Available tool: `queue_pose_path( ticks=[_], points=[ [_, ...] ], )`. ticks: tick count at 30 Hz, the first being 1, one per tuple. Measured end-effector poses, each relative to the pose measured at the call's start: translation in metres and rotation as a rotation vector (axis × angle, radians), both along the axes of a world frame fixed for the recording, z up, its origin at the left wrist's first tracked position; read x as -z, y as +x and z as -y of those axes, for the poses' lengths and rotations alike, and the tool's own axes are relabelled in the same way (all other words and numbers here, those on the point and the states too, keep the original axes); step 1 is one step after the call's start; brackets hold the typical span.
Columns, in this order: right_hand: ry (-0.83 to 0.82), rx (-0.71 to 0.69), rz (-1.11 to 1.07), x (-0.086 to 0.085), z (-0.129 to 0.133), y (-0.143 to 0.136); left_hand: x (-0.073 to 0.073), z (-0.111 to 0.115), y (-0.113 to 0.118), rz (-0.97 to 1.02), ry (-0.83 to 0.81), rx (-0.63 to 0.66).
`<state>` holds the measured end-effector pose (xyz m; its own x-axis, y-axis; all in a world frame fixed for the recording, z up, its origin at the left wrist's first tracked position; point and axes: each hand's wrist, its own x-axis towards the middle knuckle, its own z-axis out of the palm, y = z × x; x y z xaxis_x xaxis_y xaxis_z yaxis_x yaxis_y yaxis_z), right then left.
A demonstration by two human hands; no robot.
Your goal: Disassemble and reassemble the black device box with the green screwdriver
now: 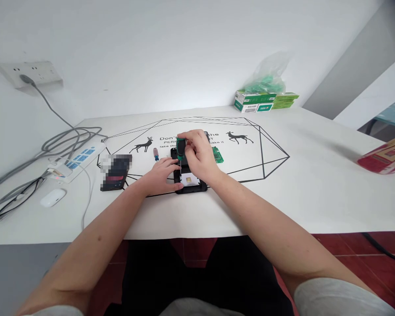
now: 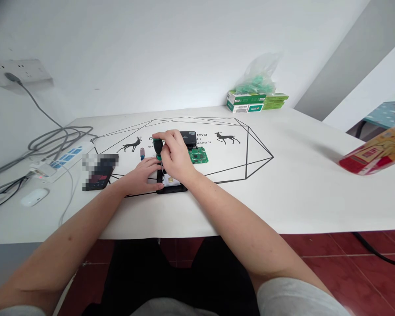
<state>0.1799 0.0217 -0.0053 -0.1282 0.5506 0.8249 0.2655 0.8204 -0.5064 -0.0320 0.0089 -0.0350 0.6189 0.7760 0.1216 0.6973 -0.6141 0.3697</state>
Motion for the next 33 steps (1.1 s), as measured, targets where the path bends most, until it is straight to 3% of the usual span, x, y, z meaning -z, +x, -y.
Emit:
queue_pose_path(
  ticks=[16, 23, 29, 33],
  points=[
    [-0.223, -0.014, -0.1, 0.0002, 0.0016, -0.0049, -0.0014, -0.0007, 0.0007, -0.004, -0.005, 0.017],
    [-0.119, -0.085, -0.02, 0.0019, 0.0043, -0.0025, -0.0018, 0.0001, 0.0005, -0.007, -0.009, 0.026],
    [0.028, -0.035, 0.01, 0.0026, -0.0016, 0.0005, -0.0008, 0.0006, 0.0007, -0.007, 0.015, 0.022],
    [0.033, 0.016, 0.012, 0.0037, -0.0037, 0.0007, -0.0023, 0.0008, 0.001, -0.023, 0.001, 0.017]
  ],
)
